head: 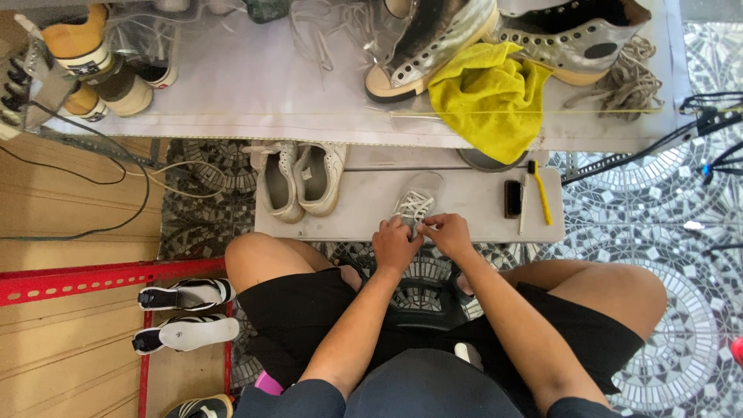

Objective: The person laces a white sneaker by threading the laces through the eyelets and tying them. They then pick up the shoe to inspect the lacing and place it back on the table.

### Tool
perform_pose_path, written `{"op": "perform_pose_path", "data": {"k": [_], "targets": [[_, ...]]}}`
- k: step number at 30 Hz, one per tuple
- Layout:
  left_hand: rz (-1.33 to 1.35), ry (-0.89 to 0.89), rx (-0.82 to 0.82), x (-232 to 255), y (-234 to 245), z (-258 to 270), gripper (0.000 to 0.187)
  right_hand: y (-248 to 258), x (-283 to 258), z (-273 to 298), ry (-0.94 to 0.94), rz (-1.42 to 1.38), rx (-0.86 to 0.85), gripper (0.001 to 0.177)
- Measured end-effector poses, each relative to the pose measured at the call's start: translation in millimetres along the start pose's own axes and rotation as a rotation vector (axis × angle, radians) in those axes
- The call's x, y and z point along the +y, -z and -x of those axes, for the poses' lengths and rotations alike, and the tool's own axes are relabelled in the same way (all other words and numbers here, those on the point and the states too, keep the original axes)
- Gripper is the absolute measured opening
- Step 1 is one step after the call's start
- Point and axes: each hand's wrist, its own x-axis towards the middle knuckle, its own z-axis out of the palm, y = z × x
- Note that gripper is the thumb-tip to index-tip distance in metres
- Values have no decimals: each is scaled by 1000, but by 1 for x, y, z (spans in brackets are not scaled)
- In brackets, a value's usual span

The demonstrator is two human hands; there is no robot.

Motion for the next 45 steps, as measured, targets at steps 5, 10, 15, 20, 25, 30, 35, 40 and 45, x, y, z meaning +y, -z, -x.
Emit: {"op": "perform_pose_path", "data": {"k": [5, 10, 15, 20, 25, 30, 35, 40, 45], "targets": [[-6, -21, 49, -1, -1, 3, 47, -4, -7, 14, -14, -32, 57, 27], [-27, -14, 36, 3, -1, -1, 49, 16, -4, 22, -42, -61, 13, 34], [-36, -18, 4, 11, 15, -3, 45, 43, 18, 34, -121, 85, -155, 38], [-15, -17, 0, 11, 14, -2, 46, 67, 62, 40, -198, 203, -278, 32], [-14, -27, -6, 10, 14, -3, 47, 81, 65, 59, -276, 395, -453, 32], [15, -33, -6, 11, 21, -1, 45, 106, -56, 92, -35, 916, -645, 34], [8, -31, 1, 5, 9, -2, 48, 12, 31, -4, 9, 260, -178, 45], [56, -7, 9, 0, 10, -1, 50, 1, -2, -1, 1, 24, -31, 32], [87, 53, -15, 3, 6, 0, 53, 14, -5, 9, -103, 48, -90, 40]]}}
